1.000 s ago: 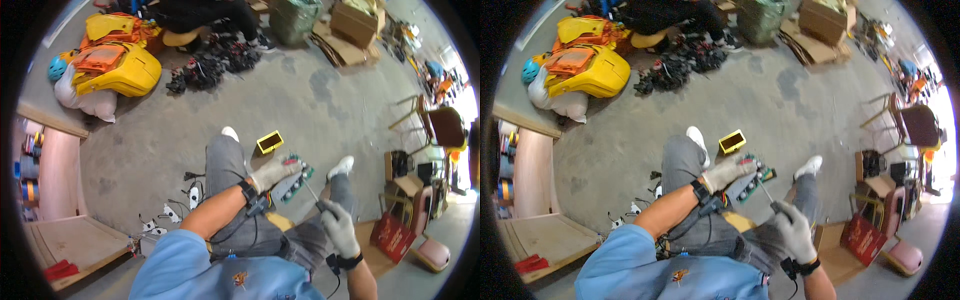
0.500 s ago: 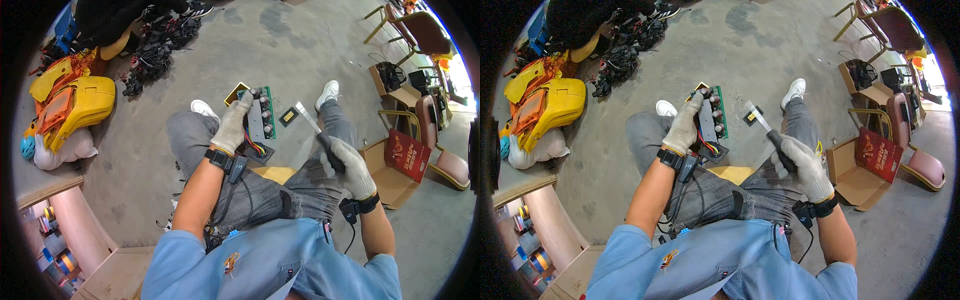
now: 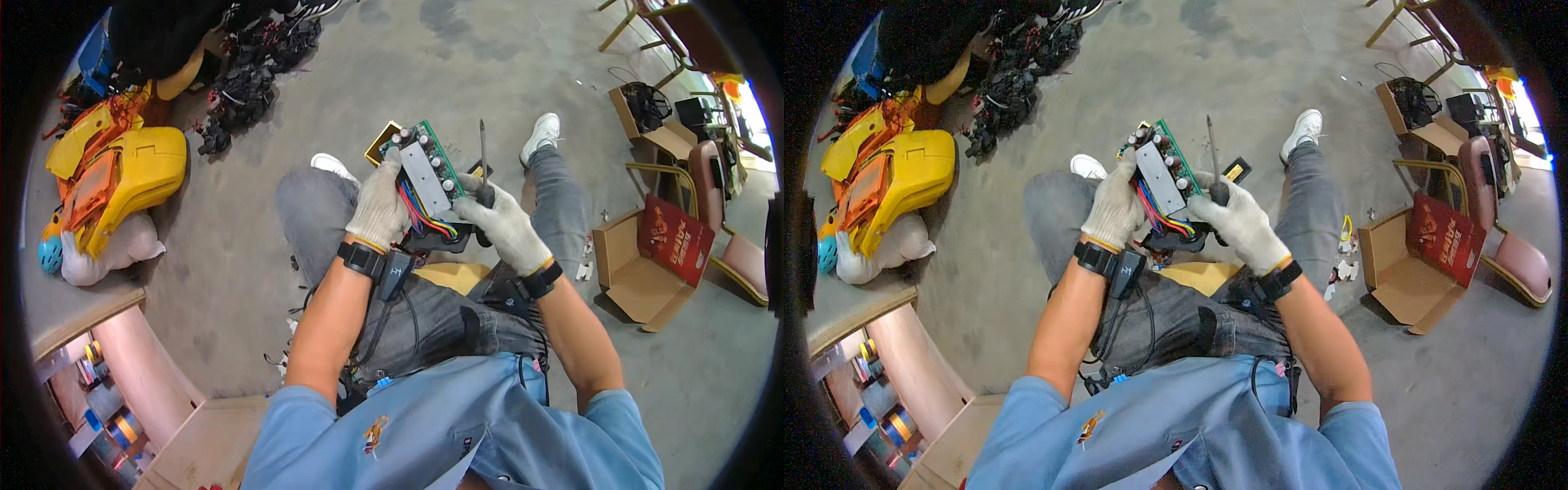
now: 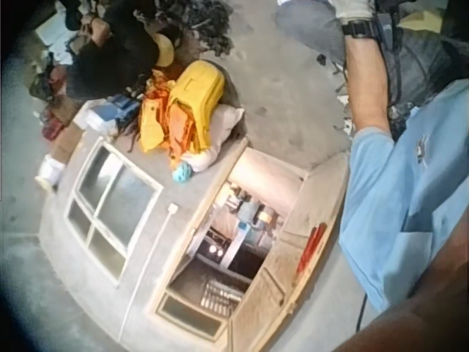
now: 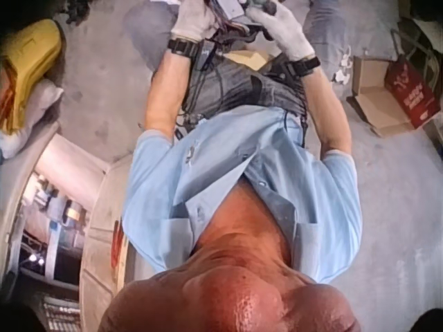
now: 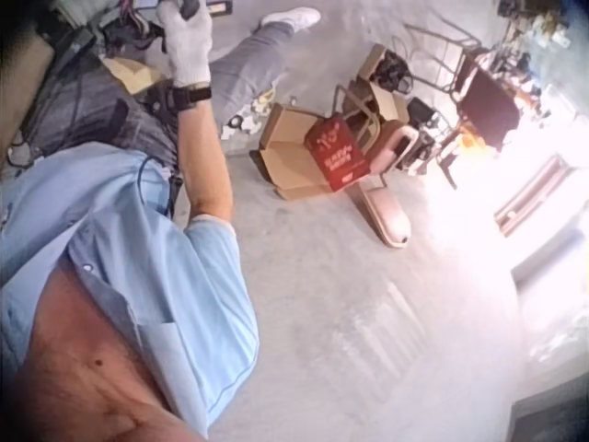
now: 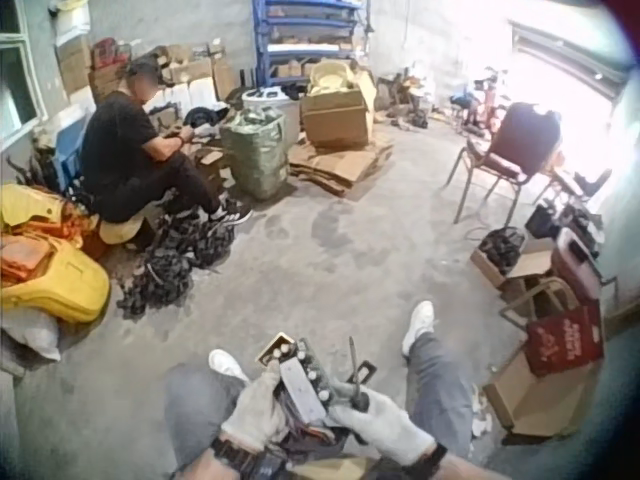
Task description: Disassembling and inspecting a motorcycle electronic speed controller.
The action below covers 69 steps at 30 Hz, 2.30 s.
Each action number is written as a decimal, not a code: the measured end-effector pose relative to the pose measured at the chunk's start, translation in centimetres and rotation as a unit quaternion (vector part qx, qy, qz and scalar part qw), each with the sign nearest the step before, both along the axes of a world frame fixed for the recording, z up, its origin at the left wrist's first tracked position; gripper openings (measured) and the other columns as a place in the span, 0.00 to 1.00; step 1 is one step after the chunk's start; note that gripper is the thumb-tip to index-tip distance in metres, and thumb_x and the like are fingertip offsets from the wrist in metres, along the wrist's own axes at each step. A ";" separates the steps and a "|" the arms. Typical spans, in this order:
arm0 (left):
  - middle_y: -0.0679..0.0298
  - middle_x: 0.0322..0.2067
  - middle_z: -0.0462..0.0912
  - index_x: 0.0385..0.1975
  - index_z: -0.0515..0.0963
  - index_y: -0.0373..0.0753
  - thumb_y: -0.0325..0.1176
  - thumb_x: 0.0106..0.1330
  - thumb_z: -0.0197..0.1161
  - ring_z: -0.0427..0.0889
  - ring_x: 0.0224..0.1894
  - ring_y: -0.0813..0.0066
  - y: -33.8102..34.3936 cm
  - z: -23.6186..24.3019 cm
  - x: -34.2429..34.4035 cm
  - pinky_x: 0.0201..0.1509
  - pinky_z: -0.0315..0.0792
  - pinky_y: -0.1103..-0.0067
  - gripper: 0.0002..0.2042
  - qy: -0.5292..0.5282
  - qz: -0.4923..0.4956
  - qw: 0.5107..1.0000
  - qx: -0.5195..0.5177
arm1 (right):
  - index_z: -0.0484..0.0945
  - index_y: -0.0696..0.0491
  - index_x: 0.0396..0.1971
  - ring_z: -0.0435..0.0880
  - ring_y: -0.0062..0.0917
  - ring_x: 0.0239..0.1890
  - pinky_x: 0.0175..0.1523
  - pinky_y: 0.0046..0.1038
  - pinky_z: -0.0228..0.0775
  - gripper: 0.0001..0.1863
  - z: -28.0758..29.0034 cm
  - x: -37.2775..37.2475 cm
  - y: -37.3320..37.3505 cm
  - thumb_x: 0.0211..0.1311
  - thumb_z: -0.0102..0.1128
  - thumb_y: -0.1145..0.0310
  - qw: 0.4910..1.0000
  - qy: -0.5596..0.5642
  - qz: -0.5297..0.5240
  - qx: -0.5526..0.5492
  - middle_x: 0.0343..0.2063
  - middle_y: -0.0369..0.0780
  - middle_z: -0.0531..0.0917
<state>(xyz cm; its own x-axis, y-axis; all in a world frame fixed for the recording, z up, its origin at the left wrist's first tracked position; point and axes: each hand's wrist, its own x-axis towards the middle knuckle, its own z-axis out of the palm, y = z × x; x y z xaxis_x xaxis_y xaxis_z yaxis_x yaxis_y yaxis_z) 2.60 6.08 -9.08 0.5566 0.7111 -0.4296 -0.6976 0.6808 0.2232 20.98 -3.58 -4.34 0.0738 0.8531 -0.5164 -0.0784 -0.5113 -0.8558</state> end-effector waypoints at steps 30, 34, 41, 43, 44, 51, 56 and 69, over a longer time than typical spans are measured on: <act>0.59 0.65 0.78 0.73 0.66 0.39 0.26 0.77 0.50 0.81 0.63 0.60 0.0 -2.9 -1.6 0.72 0.74 0.61 0.24 0.159 0.113 0.974 0.114 | 0.81 0.56 0.43 0.78 0.20 0.29 0.35 0.27 0.73 0.16 -12.2 10.7 5.4 0.68 0.62 0.58 0.965 -0.030 -0.242 -0.095 0.33 0.35 0.81; 0.65 0.63 0.78 0.72 0.67 0.41 0.27 0.78 0.52 0.81 0.63 0.65 -0.3 -2.7 -1.9 0.70 0.75 0.65 0.23 0.230 0.099 0.966 0.059 | 0.84 0.62 0.32 0.85 0.33 0.33 0.39 0.36 0.72 0.27 -20.5 12.1 2.7 0.61 0.59 0.48 0.951 -0.279 -0.089 -0.099 0.26 0.46 0.85; 0.68 0.61 0.77 0.71 0.65 0.42 0.35 0.77 0.61 0.82 0.58 0.66 0.5 -1.9 0.0 0.62 0.81 0.65 0.25 0.283 0.043 0.958 0.027 | 0.88 0.45 0.37 0.89 0.41 0.29 0.39 0.36 0.81 0.12 -35.5 12.4 -1.7 0.48 0.70 0.68 0.891 -0.336 0.130 -0.276 0.25 0.46 0.87; 0.69 0.59 0.75 0.70 0.64 0.43 0.37 0.77 0.62 0.81 0.57 0.65 0.9 -2.0 0.9 0.57 0.81 0.66 0.25 0.272 0.033 0.962 0.019 | 0.89 0.50 0.32 0.89 0.37 0.26 0.37 0.36 0.82 0.09 -38.7 14.2 -3.0 0.50 0.70 0.66 0.894 -0.334 0.083 -0.288 0.20 0.45 0.86; 0.69 0.61 0.75 0.70 0.64 0.42 0.37 0.77 0.63 0.80 0.59 0.66 0.8 -2.2 0.4 0.62 0.79 0.62 0.25 0.269 0.021 0.963 0.008 | 0.89 0.56 0.32 0.90 0.40 0.28 0.38 0.39 0.82 0.14 -39.4 13.6 -2.8 0.50 0.68 0.63 0.895 -0.260 0.020 -0.362 0.24 0.50 0.88; 0.69 0.60 0.75 0.69 0.66 0.42 0.40 0.73 0.70 0.78 0.59 0.67 0.9 -3.4 -0.7 0.64 0.78 0.60 0.29 0.344 0.003 0.936 -0.074 | 0.89 0.61 0.35 0.90 0.40 0.29 0.35 0.40 0.81 0.19 -39.3 12.4 -0.9 0.55 0.65 0.59 0.864 -0.221 0.020 -0.452 0.29 0.50 0.89; 0.64 0.59 0.78 0.71 0.65 0.40 0.41 0.74 0.68 0.81 0.60 0.66 0.4 -4.2 -0.6 0.67 0.77 0.59 0.30 0.351 0.008 0.931 -0.105 | 0.87 0.60 0.31 0.87 0.36 0.22 0.29 0.40 0.78 0.17 -43.0 13.9 -3.2 0.61 0.59 0.60 0.870 -0.235 -0.015 -0.432 0.23 0.49 0.86; 0.57 0.66 0.75 0.75 0.59 0.34 0.30 0.81 0.53 0.78 0.66 0.62 0.2 -2.8 -1.2 0.67 0.78 0.62 0.25 0.319 -0.025 0.947 0.003 | 0.81 0.55 0.44 0.84 0.25 0.30 0.34 0.32 0.79 0.22 -20.8 6.8 11.1 0.74 0.60 0.47 0.972 0.077 0.035 -0.219 0.35 0.37 0.83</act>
<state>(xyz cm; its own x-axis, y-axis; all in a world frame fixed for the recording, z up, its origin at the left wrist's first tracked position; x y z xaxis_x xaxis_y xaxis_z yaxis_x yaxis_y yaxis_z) 1.39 6.24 -11.91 0.2188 0.6943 -0.6856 -0.3855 0.7070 0.5929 27.80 7.56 -25.19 -0.0841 0.5484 -0.8320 -0.1409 -0.8331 -0.5349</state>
